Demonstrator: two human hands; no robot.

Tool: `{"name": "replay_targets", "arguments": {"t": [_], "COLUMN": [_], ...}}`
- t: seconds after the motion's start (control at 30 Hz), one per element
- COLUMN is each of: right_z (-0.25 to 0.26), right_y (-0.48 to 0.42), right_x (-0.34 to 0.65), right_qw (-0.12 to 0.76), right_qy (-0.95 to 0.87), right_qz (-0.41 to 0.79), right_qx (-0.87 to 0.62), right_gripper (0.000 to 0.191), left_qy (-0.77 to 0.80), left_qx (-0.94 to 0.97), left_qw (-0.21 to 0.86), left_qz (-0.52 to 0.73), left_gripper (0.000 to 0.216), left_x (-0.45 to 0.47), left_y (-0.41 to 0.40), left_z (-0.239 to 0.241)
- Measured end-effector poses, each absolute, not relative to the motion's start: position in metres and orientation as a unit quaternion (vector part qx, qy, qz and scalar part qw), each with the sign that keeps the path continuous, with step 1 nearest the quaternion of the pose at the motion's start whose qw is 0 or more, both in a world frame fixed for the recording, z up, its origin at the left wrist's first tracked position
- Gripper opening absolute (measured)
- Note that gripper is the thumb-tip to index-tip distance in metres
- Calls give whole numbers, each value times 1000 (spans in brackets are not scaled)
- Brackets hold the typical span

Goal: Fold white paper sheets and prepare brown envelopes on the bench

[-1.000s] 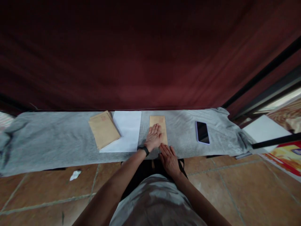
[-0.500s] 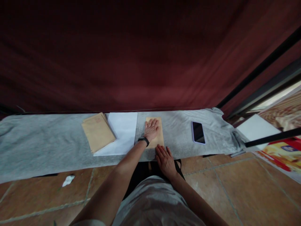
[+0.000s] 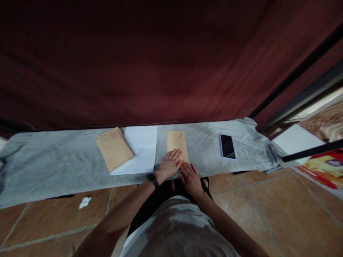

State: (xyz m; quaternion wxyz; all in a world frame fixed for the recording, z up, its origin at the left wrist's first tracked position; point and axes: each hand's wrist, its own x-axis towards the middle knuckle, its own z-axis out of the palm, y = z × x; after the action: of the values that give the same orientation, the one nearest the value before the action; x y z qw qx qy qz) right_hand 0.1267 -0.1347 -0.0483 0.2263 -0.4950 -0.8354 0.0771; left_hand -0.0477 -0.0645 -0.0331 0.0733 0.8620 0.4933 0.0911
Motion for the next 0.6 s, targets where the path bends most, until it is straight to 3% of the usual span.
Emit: {"name": "replay_targets", "arguments": {"t": [0.23, 0.6], "right_z": [-47, -46], "right_y": [-135, -135], "right_x": [128, 144], "right_qw": [225, 207], "right_qy": [-841, -836], "right_qz": [68, 45], "right_qx": [-488, -505], "right_gripper": [46, 45], "left_qy": [471, 491], "left_qx": [876, 865], "left_qw": [45, 23], "left_qz": [91, 103], "left_gripper": [64, 67], "left_x": [-68, -81], "left_y": [-124, -139], "left_z": [-35, -39]}}
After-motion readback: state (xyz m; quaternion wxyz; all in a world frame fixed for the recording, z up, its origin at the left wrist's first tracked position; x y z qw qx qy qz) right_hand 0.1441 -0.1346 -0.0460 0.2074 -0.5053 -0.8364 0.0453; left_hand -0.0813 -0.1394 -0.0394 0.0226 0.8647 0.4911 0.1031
